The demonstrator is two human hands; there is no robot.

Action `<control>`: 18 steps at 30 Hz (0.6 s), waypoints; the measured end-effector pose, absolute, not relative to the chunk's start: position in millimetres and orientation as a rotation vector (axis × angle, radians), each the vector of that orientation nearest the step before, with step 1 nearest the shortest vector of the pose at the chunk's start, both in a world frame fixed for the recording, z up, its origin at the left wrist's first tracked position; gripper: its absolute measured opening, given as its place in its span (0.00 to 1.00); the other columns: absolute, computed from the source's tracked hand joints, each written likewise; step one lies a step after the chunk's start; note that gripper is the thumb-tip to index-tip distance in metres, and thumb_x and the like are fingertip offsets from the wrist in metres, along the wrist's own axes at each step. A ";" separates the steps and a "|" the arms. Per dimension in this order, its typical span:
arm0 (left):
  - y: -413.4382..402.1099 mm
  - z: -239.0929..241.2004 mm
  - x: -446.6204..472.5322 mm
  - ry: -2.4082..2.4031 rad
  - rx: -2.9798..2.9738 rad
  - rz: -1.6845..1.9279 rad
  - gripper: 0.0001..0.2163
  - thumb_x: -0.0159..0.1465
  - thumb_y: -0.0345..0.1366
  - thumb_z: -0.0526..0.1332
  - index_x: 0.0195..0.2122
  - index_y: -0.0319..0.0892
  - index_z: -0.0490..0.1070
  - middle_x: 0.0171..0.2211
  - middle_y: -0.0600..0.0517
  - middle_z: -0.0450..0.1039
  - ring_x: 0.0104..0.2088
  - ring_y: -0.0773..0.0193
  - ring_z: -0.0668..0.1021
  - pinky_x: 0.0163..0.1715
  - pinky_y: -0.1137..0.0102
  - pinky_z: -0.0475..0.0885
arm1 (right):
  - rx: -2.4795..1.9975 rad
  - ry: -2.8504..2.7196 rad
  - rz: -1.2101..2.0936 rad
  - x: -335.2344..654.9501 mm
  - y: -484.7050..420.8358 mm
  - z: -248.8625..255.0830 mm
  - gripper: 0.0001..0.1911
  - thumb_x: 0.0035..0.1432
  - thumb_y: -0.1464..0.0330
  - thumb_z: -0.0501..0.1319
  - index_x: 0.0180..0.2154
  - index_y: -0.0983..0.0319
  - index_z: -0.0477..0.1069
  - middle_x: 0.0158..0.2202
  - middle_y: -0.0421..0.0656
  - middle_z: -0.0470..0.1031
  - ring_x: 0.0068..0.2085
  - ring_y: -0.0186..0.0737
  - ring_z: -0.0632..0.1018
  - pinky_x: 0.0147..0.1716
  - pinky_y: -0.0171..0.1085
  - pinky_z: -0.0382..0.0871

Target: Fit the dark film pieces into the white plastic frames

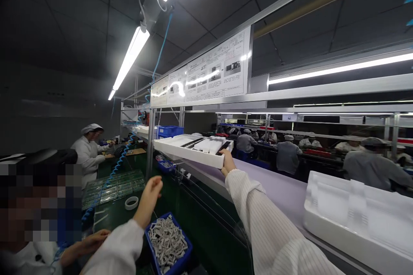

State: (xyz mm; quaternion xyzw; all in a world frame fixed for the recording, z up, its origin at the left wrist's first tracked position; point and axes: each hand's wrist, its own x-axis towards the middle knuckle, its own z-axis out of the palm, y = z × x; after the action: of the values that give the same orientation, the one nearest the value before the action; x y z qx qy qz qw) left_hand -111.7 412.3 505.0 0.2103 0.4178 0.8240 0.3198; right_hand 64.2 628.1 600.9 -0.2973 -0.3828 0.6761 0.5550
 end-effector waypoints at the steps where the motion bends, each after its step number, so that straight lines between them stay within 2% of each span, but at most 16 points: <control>1: 432.0 520.2 -117.3 1.079 0.517 2.196 0.15 0.60 0.37 0.58 0.49 0.42 0.65 0.51 0.46 0.66 0.46 0.57 0.72 0.44 0.56 0.70 | -0.705 -0.914 1.625 68.5 632.0 600.5 0.14 0.61 0.65 0.56 0.48 0.64 0.65 0.45 0.45 0.69 0.40 0.39 0.74 0.38 0.42 0.72; 4: 479.1 559.3 -134.9 0.964 0.394 2.186 0.21 0.61 0.41 0.56 0.54 0.43 0.58 0.54 0.45 0.61 0.48 0.54 0.71 0.44 0.54 0.70 | -0.732 -0.936 1.687 79.7 646.7 599.2 0.14 0.61 0.65 0.56 0.47 0.65 0.65 0.43 0.45 0.70 0.38 0.38 0.75 0.36 0.41 0.72; 10: 534.7 584.2 -117.8 0.721 0.333 2.045 0.27 0.57 0.46 0.59 0.56 0.44 0.56 0.50 0.44 0.66 0.44 0.54 0.74 0.39 0.53 0.73 | -0.826 -0.904 1.752 84.6 681.1 592.2 0.14 0.61 0.65 0.56 0.47 0.65 0.65 0.43 0.45 0.70 0.38 0.38 0.75 0.36 0.41 0.72; 18: 566.3 594.1 -86.4 0.741 0.215 2.133 0.18 0.61 0.40 0.56 0.52 0.42 0.61 0.49 0.46 0.67 0.42 0.59 0.74 0.38 0.59 0.73 | -0.848 -0.819 1.727 89.5 708.3 601.6 0.16 0.61 0.63 0.56 0.49 0.64 0.64 0.48 0.46 0.68 0.43 0.41 0.73 0.41 0.45 0.70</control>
State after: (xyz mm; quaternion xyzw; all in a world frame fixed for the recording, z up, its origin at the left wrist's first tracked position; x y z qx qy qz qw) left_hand -86.4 566.3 594.1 0.0860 0.2959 0.8522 0.4229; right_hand 89.5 708.3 601.6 -0.3508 -0.3388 0.7145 0.5017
